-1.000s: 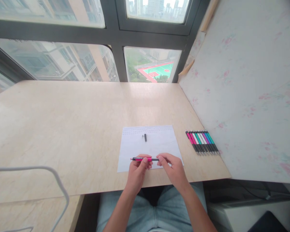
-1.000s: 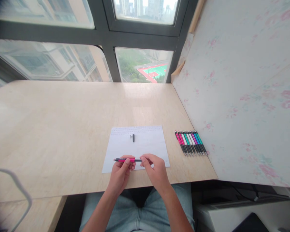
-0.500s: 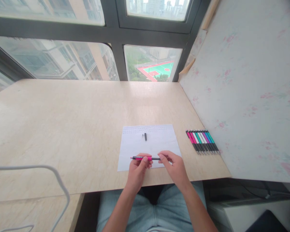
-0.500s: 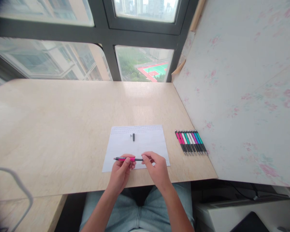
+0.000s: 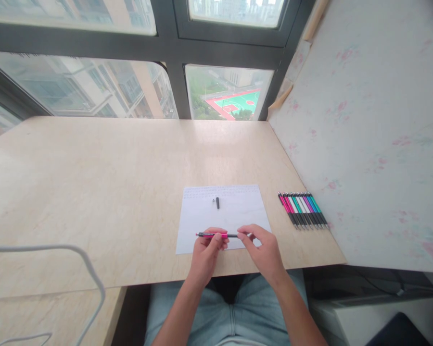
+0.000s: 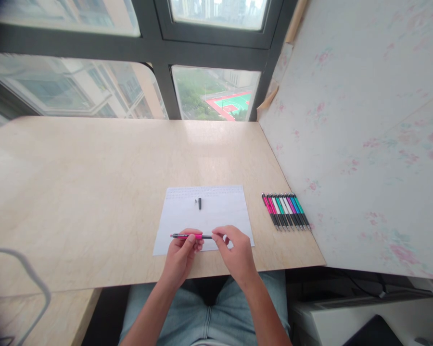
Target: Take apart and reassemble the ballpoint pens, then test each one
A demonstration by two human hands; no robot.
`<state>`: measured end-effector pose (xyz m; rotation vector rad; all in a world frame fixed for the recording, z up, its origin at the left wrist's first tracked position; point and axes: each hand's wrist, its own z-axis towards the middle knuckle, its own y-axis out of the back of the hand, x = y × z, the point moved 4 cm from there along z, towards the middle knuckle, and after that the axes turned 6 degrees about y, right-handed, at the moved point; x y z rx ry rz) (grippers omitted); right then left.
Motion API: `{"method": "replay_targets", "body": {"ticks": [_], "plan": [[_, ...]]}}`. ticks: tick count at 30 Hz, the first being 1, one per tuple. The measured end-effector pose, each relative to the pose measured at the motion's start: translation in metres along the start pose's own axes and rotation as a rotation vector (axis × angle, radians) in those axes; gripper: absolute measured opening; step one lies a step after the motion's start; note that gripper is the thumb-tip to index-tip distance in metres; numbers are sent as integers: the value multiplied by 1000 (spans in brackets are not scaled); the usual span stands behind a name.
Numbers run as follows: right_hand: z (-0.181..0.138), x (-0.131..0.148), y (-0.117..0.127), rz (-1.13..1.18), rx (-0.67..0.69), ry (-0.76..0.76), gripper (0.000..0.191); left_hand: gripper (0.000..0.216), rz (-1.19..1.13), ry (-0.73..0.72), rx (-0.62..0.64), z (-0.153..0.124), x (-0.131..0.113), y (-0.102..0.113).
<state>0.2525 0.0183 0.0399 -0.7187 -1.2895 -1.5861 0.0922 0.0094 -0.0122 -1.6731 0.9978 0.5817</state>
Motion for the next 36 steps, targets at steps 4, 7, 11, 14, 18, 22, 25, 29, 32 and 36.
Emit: {"method": "replay_targets", "body": {"ticks": [4, 7, 11, 14, 18, 22, 25, 29, 32, 36], "plan": [[1, 6, 0, 12, 32, 90, 12, 19, -23, -7, -9, 0, -1, 0], [1, 8, -1, 22, 43, 95, 13, 18, -29, -4, -3, 0, -1, -1], [1, 6, -2, 26, 60, -30, 14, 18, -20, 1, -1, 0, -1, -1], [0, 3, -2, -9, 129, -114, 33, 19, -3, 6, -6, 0, -1, -1], [1, 1, 1, -10, 143, -119, 26, 19, 18, 5, -6, -1, 0, -1], [3, 2, 1, 8, 110, -61, 12, 21, -3, 6, -16, 0, -1, -1], [3, 3, 1, 37, 68, -81, 16, 20, -14, 10, -18, -1, -2, -2], [3, 2, -2, 51, 127, -155, 27, 21, -24, 18, -21, -1, -2, -2], [3, 1, 1, 21, 112, -152, 30, 21, -51, 24, -32, -1, -3, -2], [1, -1, 5, 10, 26, -139, 18, 20, -85, 31, -32, -1, -4, -2]]}}
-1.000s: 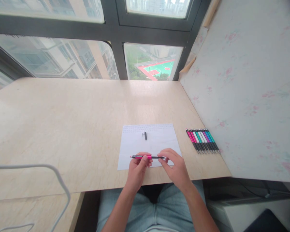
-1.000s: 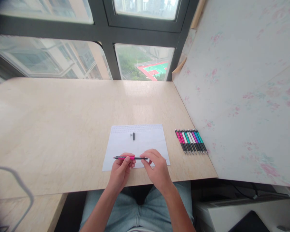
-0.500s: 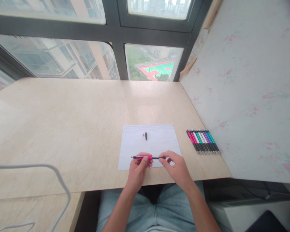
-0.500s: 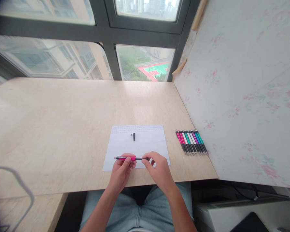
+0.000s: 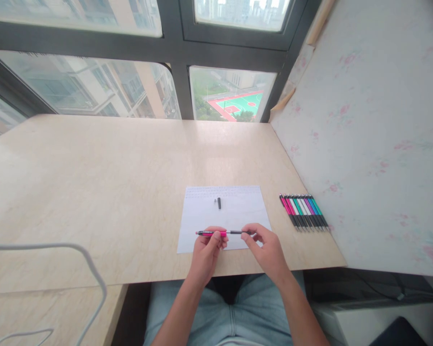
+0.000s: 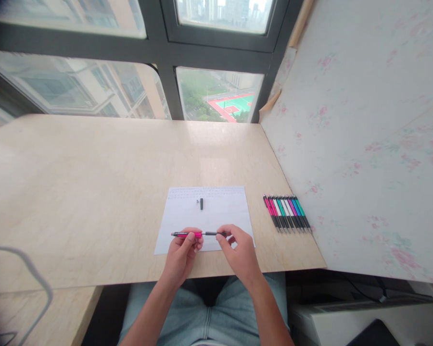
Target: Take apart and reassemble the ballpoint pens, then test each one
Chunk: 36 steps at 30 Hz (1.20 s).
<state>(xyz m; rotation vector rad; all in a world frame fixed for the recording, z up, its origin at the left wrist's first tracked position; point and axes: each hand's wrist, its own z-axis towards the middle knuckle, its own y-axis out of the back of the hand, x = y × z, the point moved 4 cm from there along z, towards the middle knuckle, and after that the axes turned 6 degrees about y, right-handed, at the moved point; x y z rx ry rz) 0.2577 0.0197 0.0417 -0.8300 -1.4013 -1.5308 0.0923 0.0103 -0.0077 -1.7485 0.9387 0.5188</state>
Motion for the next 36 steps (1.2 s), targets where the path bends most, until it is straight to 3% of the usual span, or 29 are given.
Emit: {"method": "replay_targets", "body": {"ticks": [8, 17, 25, 30, 36], "plan": [[-3, 1, 4, 14, -17, -21, 15, 23, -97, 27, 1, 2, 0, 3], [-1, 16, 23, -25, -74, 54, 18, 25, -235, 86, 11, 5, 2, 7], [1, -13, 36, -20, -148, -44, 22, 23, -343, 90, -12, 7, 3, 11], [16, -31, 17, -128, -120, -65, 23, 26, -327, 106, -8, 6, 2, 9], [48, -27, -19, -378, -131, 38, 22, 26, -326, 110, -16, 5, 0, 7]]}}
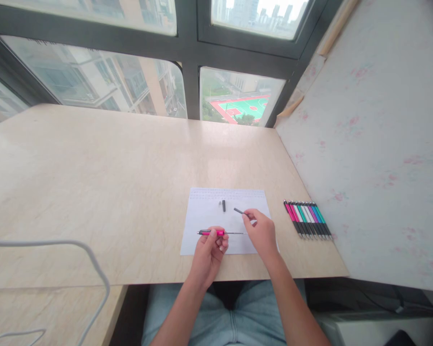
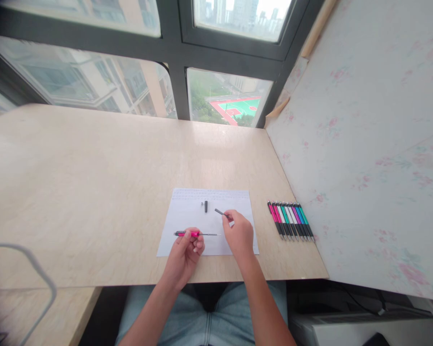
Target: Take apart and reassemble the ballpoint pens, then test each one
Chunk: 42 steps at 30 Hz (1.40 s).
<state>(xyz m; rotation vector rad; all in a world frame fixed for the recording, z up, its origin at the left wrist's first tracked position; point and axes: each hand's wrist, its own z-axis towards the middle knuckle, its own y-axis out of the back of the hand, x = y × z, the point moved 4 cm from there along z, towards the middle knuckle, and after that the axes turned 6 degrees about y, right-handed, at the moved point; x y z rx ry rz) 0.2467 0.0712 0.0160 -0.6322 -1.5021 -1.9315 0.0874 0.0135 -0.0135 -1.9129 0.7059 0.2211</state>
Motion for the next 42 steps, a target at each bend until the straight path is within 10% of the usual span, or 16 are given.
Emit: {"method": "replay_targets", "body": {"ticks": [13, 23, 30, 42], "plan": [[23, 15, -35, -329, 63, 6, 25, 24, -25, 11, 45, -3, 0, -3], [-8, 16, 11, 686, 210, -118, 43, 22, 34, -6, 34, -3, 2, -3], [-27, 28, 41, 426, 290, 59, 11, 17, 183, -69, 70, -2, 4, -4], [-30, 31, 46, 272, 359, 202, 16, 15, 364, -88, 100, -4, 5, -10]]}}
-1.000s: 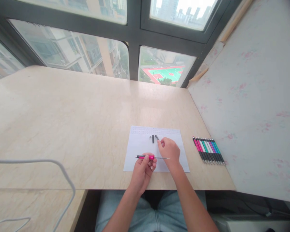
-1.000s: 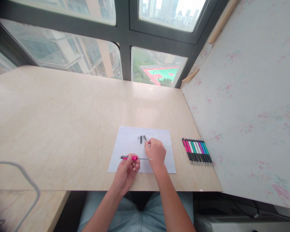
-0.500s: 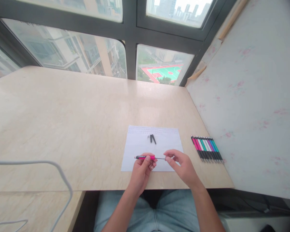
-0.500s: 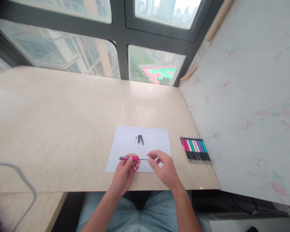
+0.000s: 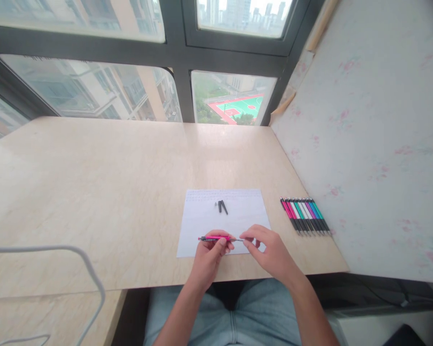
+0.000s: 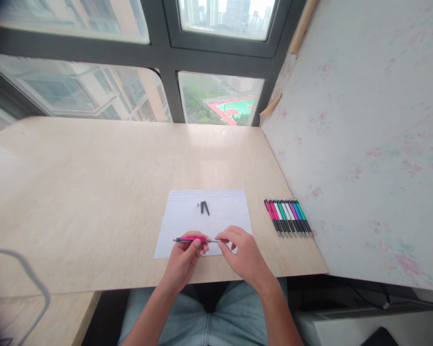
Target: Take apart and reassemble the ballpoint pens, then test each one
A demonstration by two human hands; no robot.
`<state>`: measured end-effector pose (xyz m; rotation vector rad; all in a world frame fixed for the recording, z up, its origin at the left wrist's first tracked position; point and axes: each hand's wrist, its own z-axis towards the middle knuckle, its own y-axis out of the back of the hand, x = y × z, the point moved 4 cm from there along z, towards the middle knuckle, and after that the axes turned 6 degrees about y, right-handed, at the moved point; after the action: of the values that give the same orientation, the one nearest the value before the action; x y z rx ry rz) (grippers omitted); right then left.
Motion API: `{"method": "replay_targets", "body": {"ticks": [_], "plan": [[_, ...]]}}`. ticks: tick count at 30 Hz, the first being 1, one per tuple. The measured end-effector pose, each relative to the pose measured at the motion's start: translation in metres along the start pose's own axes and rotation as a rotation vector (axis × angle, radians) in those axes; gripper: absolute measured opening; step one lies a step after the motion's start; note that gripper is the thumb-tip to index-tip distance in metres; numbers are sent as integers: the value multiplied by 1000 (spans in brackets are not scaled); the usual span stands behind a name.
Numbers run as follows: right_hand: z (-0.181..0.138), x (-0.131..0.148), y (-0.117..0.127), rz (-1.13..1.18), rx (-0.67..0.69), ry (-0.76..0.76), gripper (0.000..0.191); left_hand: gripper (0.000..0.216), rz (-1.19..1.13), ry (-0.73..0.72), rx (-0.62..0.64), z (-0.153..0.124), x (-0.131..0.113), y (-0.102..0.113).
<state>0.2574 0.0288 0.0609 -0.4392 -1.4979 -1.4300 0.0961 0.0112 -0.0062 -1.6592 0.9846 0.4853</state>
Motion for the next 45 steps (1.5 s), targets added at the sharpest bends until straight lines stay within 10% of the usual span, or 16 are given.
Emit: {"method": "replay_targets", "body": {"ticks": [11, 22, 27, 31, 38, 45], "plan": [[-4, -28, 20, -65, -111, -117, 18, 16, -154, -18, -121, 4, 0, 9], [76, -60, -34, -174, -299, -137, 19, 16, -169, 21, -80, 3, 1, 8], [64, -58, -27, 1, -287, -195, 29, 17, -178, 22, -87, 2, 0, 6], [34, -39, -9, 279, -168, -200, 44, 17, -100, 12, -65, 2, 0, 4], [9, 2, 8, -141, 123, -8, 16, 19, 52, -2, -34, 2, 2, 4], [-13, -21, 26, -289, 180, -65, 17, 23, -109, 11, -127, 3, 2, 7]]}}
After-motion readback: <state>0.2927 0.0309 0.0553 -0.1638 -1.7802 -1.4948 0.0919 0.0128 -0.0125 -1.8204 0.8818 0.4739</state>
